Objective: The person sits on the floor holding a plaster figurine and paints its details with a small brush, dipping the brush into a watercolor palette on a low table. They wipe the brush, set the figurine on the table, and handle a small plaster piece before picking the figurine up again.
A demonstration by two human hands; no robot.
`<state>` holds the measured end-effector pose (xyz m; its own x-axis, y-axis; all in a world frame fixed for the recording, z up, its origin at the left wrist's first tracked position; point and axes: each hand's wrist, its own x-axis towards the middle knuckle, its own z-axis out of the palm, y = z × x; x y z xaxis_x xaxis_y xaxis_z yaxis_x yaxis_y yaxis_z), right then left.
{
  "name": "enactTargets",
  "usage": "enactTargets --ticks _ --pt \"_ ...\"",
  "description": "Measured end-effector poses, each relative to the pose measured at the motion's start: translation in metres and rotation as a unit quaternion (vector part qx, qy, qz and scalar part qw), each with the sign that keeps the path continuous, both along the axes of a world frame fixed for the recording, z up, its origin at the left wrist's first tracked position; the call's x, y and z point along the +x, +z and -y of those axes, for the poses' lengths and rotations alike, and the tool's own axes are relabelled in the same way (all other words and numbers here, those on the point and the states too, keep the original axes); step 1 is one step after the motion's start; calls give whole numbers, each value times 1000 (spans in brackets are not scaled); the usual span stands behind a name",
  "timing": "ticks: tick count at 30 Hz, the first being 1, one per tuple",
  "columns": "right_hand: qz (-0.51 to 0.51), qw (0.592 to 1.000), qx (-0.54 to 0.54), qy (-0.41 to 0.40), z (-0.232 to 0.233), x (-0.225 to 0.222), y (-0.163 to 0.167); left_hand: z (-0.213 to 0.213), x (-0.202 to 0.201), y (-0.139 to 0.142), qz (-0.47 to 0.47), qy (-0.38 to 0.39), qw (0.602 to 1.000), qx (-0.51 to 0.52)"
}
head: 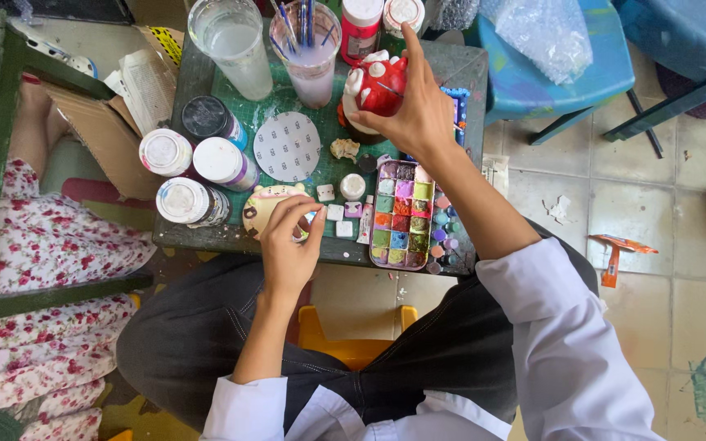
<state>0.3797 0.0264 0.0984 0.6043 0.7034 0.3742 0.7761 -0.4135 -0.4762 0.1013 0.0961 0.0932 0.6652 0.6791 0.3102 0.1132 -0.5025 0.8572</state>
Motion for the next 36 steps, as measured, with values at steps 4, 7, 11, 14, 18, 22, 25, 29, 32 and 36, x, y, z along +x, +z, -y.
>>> enactTargets --ticks 4,7,11,14,18,22,25,29,32,36 --pt "21 1000 10 -5 1 3 -6 4 -4 -9 1 -11 1000 -23" --pt "18 1000 7 -13 2 4 -10 6 -6 -15 3 -15 999 -28" --pt "-13 1000 14 -15 2 5 -12 9 -6 -17 9 -28 998 -60" --pt "-3 999 31 -8 -1 8 -12 9 -7 -12 10 -17 998 -56" --pt "11 999 53 3 -5 12 -10 6 -10 -6 10 -5 999 -44" --pt "1 996 89 3 0 14 5 4 -13 -6 36 -4 999 -40" --pt "6 987 149 53 16 10 31 6 -17 -8 54 -14 996 -73" --pt "-225 958 177 -14 55 -17 65 22 -22 -11 107 -52 952 -283" --pt "-321 913 249 44 94 -40 83 43 -24 -11 159 -139 816 -538" --pt "-455 796 321 235 135 -54 96 81 -17 -6 237 -282 538 -758"
